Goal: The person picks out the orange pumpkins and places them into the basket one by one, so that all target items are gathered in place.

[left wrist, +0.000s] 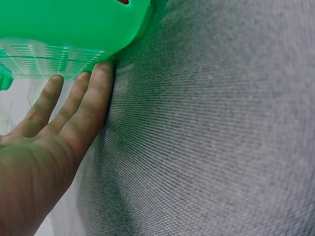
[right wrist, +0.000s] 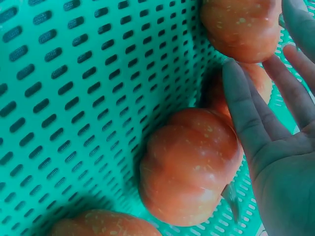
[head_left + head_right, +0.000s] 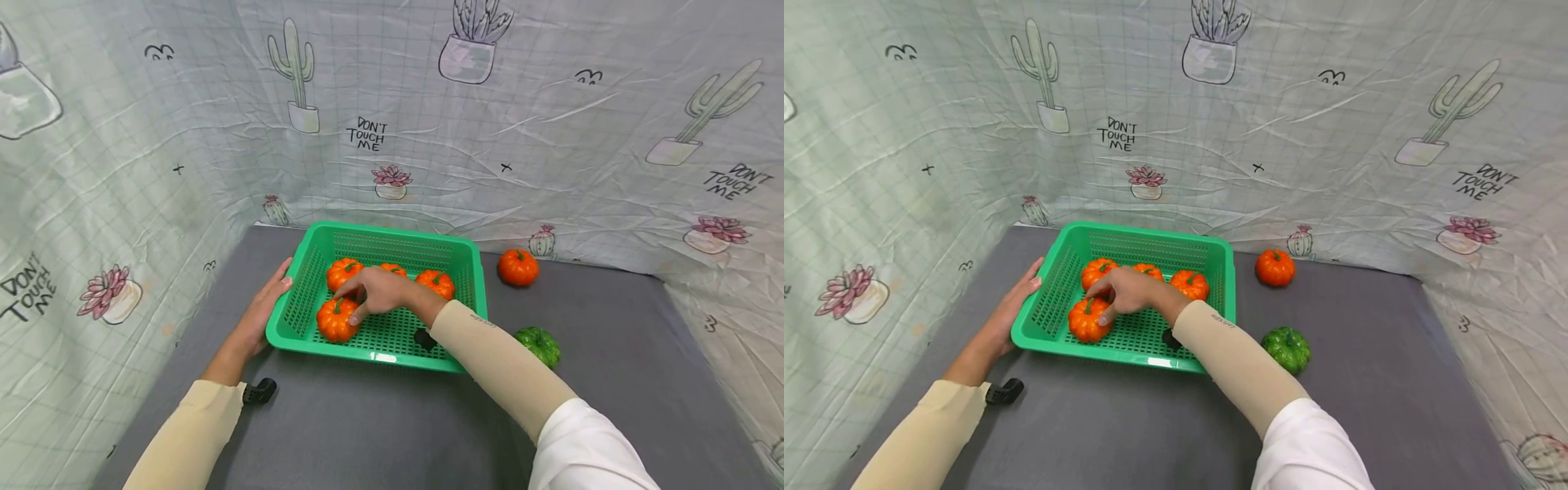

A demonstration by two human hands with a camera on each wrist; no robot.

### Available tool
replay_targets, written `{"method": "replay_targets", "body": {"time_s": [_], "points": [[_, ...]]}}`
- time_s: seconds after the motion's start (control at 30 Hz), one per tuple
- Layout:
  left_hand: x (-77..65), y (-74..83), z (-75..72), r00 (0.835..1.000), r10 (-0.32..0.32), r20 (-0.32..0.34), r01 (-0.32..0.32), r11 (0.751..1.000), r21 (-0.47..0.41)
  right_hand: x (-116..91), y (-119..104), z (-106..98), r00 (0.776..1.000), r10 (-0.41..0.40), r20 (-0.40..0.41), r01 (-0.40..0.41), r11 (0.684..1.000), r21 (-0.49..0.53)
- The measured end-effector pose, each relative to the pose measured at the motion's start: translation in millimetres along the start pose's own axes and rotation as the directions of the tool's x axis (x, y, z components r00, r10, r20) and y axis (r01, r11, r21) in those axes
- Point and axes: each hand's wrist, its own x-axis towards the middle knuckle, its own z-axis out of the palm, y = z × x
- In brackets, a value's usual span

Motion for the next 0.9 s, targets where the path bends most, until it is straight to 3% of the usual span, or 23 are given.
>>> {"method": "replay_targets", "body": {"time_s": [0.17,0.43,0.6,0.9], "points": [[0.7,-0.5,-0.3,1.000,0.000,0.001,0.000,1.000,0.006,-5.9,2.0,-8.5,1.000,-0.015,-0.014,0.016,0.998,0.063],[0.1,1.1,-0.8,1.000,-0.007,0.004,0.007,1.000,-0.001,-33.5,2.5,-46.6,0.990,0.007,-0.142,0.028,0.971,0.238],[-0.6,2.6,-0.8,1.000,-0.010,-0.003,0.010,1.000,0.003,-55.1,11.6,-70.7,0.961,0.050,-0.272,0.052,0.935,0.352],[-0.2,2.2,0.5,1.000,-0.012,-0.001,0.012,1.000,0.003,-93.4,40.8,-95.9,0.905,0.127,-0.405,0.036,0.927,0.372]]}}
